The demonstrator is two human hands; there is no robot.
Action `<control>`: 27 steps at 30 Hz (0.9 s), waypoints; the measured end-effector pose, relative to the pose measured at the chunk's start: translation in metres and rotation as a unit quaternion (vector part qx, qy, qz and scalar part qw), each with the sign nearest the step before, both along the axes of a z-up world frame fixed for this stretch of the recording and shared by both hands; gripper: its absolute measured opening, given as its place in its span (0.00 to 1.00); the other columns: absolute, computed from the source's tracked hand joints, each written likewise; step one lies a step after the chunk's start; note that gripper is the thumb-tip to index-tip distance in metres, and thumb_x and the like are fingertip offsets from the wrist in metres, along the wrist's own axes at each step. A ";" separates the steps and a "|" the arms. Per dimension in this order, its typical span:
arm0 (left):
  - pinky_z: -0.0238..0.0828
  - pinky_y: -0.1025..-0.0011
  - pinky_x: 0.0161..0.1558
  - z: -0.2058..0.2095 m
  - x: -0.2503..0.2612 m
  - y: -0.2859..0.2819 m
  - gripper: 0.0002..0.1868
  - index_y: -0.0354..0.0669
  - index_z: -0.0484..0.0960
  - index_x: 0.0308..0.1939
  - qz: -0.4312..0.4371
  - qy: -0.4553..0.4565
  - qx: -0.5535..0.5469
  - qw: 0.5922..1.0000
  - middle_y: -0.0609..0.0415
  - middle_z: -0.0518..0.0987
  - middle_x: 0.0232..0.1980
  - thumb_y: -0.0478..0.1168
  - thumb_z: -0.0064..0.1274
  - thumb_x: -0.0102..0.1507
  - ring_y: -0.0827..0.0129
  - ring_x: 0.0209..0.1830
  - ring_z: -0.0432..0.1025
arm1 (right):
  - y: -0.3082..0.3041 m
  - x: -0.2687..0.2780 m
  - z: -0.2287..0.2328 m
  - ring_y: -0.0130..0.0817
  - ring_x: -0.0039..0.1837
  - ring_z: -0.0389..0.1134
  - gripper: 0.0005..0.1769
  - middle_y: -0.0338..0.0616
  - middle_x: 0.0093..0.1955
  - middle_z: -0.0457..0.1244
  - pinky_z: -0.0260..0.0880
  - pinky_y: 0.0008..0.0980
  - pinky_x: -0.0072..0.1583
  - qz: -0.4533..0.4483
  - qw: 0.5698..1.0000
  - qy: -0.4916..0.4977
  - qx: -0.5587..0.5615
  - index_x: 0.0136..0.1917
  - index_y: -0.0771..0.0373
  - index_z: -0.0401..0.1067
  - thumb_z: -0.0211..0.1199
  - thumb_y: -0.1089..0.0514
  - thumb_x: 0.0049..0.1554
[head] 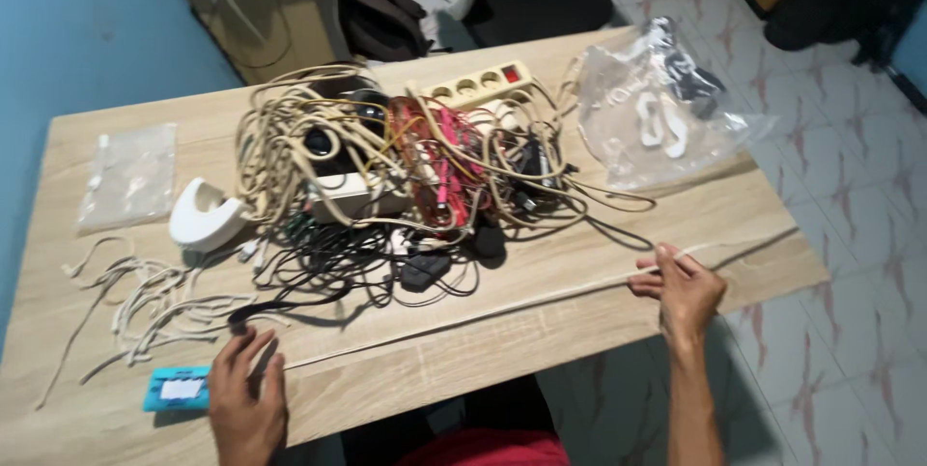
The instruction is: The person untangles a large knot of cables on a wooden table by hand, pulling individual white wires out and straightening them one at a time.
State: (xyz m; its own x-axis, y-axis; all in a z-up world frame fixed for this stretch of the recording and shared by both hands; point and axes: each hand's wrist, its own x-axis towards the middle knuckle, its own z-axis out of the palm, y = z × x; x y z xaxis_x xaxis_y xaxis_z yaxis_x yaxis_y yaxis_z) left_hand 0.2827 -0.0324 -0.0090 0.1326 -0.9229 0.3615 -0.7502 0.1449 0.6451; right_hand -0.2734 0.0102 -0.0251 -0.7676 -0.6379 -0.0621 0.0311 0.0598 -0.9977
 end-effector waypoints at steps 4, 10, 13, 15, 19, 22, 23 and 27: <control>0.70 0.63 0.67 -0.016 0.000 0.002 0.18 0.50 0.84 0.57 0.012 0.031 -0.053 0.998 0.49 0.79 0.59 0.32 0.60 0.64 0.57 0.64 0.75 | 0.001 -0.004 -0.001 0.39 0.33 0.73 0.16 0.52 0.42 0.69 0.74 0.32 0.33 -0.003 1.000 -0.003 -0.023 0.58 0.78 0.72 0.61 0.61 0.63; 0.75 0.65 0.52 -0.065 0.047 -0.016 0.24 0.52 0.86 0.57 -0.016 0.041 -0.033 0.998 0.46 0.79 0.60 0.24 0.48 0.63 0.58 0.56 0.76 | -0.002 0.007 0.009 0.40 0.33 0.73 0.14 0.49 0.37 0.66 0.75 0.33 0.33 -0.023 1.000 0.015 0.002 0.55 0.78 0.75 0.64 0.63 0.61; 0.74 0.54 0.62 -0.068 0.077 -0.037 0.24 0.49 0.87 0.45 -0.148 -0.146 -0.142 0.968 0.44 0.80 0.52 0.27 0.54 0.47 0.46 0.59 0.75 | -0.003 0.008 0.014 0.38 0.34 0.73 0.15 0.50 0.37 0.67 0.76 0.32 0.35 -0.020 1.000 0.013 0.007 0.56 0.79 0.74 0.65 0.64 0.60; 0.73 0.57 0.62 -0.069 0.067 -0.022 0.19 0.52 0.87 0.45 -0.077 -0.166 -0.134 0.974 0.49 0.81 0.53 0.29 0.60 0.52 0.50 0.58 0.76 | -0.001 0.009 0.015 0.34 0.36 0.72 0.17 0.49 0.38 0.68 0.76 0.30 0.37 -0.005 1.000 0.012 0.000 0.60 0.78 0.73 0.65 0.65 0.59; 0.74 0.63 0.60 -0.059 0.050 -0.009 0.15 0.54 0.87 0.48 -0.019 -0.154 -0.132 0.979 0.57 0.82 0.51 0.32 0.67 0.60 0.60 0.55 0.78 | 0.005 0.014 0.021 0.28 0.40 0.71 0.24 0.44 0.41 0.67 0.75 0.28 0.38 0.035 0.997 0.062 -0.006 0.66 0.75 0.69 0.66 0.67 0.56; 0.73 0.64 0.60 -0.055 0.046 -0.010 0.15 0.54 0.87 0.49 -0.007 -0.161 -0.129 0.978 0.57 0.82 0.52 0.32 0.67 0.60 0.61 0.55 0.78 | 0.005 0.022 0.024 0.25 0.41 0.70 0.27 0.41 0.41 0.68 0.69 0.24 0.36 0.035 0.994 0.099 0.015 0.67 0.71 0.68 0.67 0.67 0.55; 0.73 0.64 0.58 -0.053 0.045 -0.011 0.16 0.55 0.87 0.49 -0.008 -0.169 -0.113 0.979 0.55 0.82 0.51 0.31 0.66 0.60 0.60 0.54 0.77 | 0.004 0.024 0.024 0.24 0.41 0.70 0.28 0.39 0.41 0.68 0.67 0.23 0.35 0.031 0.994 0.107 0.022 0.68 0.69 0.68 0.67 0.67 0.54; 0.73 0.62 0.56 -0.036 0.025 -0.005 0.19 0.53 0.88 0.50 0.014 -0.188 -0.093 0.978 0.51 0.82 0.54 0.31 0.65 0.57 0.56 0.51 0.76 | 0.004 0.032 0.026 0.23 0.40 0.67 0.25 0.40 0.39 0.68 0.64 0.25 0.39 -0.019 0.958 0.276 0.080 0.67 0.66 0.72 0.70 0.65 0.56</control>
